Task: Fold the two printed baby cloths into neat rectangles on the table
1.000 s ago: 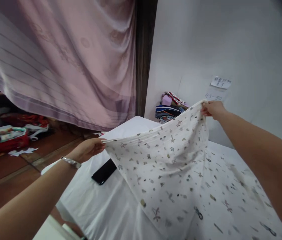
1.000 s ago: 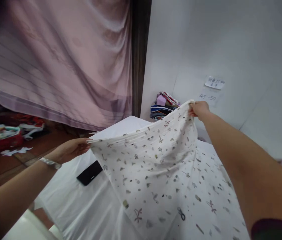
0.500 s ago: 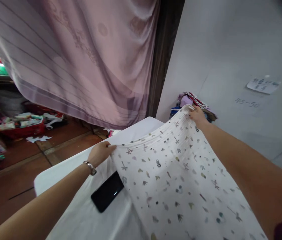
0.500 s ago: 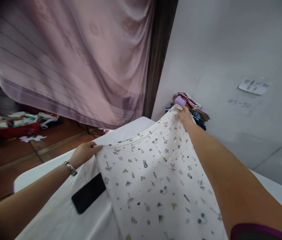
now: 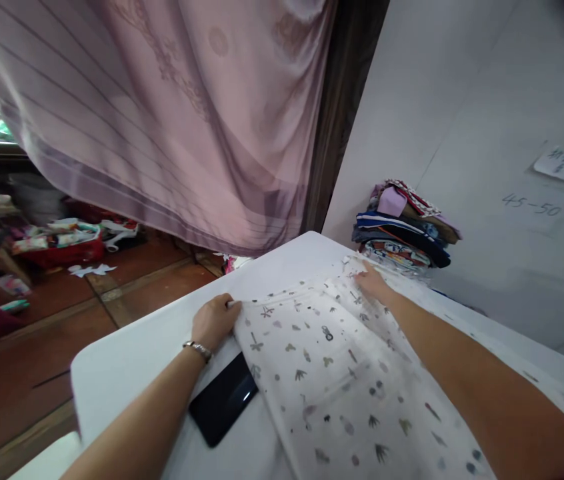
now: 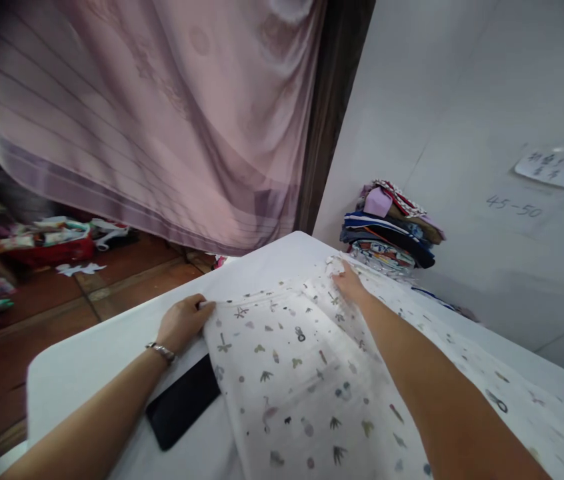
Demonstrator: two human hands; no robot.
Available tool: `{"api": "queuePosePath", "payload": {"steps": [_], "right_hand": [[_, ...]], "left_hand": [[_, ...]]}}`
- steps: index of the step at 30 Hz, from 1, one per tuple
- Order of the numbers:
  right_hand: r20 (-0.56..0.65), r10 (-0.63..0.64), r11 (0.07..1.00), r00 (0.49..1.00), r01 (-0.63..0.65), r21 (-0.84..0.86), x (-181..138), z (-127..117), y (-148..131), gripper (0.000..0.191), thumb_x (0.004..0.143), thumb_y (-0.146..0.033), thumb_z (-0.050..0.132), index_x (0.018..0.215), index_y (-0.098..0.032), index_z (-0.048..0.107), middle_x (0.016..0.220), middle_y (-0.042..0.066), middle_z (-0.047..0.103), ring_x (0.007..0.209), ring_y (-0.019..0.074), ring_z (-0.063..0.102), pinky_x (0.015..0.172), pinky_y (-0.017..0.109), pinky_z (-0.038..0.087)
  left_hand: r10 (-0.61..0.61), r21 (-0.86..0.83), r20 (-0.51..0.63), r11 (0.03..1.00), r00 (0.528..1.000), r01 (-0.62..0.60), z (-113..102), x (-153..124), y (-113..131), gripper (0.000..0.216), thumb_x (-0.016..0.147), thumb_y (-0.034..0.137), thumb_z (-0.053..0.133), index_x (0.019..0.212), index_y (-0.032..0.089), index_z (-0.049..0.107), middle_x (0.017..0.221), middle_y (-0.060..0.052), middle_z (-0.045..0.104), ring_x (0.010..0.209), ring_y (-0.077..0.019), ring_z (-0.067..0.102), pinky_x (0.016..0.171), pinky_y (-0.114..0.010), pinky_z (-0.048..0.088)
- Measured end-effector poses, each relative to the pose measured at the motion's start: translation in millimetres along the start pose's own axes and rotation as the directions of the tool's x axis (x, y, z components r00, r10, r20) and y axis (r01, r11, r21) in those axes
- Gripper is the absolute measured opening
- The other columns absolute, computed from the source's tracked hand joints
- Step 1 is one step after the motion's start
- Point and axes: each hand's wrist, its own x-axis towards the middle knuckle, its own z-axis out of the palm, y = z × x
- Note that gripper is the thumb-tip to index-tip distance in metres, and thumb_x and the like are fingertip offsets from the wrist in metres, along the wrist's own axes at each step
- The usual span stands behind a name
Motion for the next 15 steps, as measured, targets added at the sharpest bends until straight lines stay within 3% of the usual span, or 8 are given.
{"api": "queuePosePath", "payload": {"steps": [3,7,11,15], "right_hand": [[0.108,-0.127,0.978,0.986,0.142,-0.150,-24.3,24.0,-12.7,0.030,0.071,-0.021,0.053,0.098,-0.020,0.066,0.096,0.004,0.066,0.094,0.0225,0.058,0.087,0.032,0.041],[0.251,-0.254,0.912,0.934,0.318,-0.259,-43.6,46.7,-44.3,0.028,0.077,-0.016,0.046,0.094,-0.022,0.068,0.108,0.002,0.063,0.105,0.0174,0.053,0.095,0.025,0.034],[0.345,-0.178,0.857,0.922,0.317,-0.407,-45.1,65.3,-64.3,0.036,0.078,-0.016,0.046,0.110,-0.023,0.061,0.115,0.004,0.060,0.105,0.0191,0.053,0.088,0.027,0.039],[0.380,-0.062,0.798,0.923,0.275,-0.537,-36.7,72.7,-69.9,0.036,0.075,-0.014,0.050,0.109,-0.023,0.060,0.112,0.007,0.061,0.100,0.0230,0.056,0.077,0.029,0.042]], "left_hand": [[-0.009,-0.008,-0.039,1.000,0.999,0.009,0.9,-0.3,-0.7,0.030,0.076,0.043,0.037,0.074,0.022,0.058,0.077,-0.006,0.065,0.075,-0.0220,0.059,0.056,-0.027,0.035],[-0.003,-0.003,-0.082,1.000,0.997,0.003,2.2,-0.9,-1.8,0.030,0.077,0.042,0.035,0.076,0.022,0.058,0.081,-0.007,0.065,0.078,-0.0228,0.060,0.058,-0.028,0.036],[-0.015,0.051,-0.081,0.998,0.997,0.020,3.2,-1.6,-2.1,0.026,0.076,0.037,0.037,0.076,0.022,0.058,0.087,-0.007,0.065,0.081,-0.0237,0.060,0.059,-0.029,0.038],[0.034,0.091,-0.076,0.995,0.997,-0.027,6.2,-1.5,-4.0,0.025,0.077,0.034,0.037,0.078,0.022,0.059,0.090,-0.006,0.065,0.083,-0.0228,0.060,0.061,-0.030,0.039]]}}
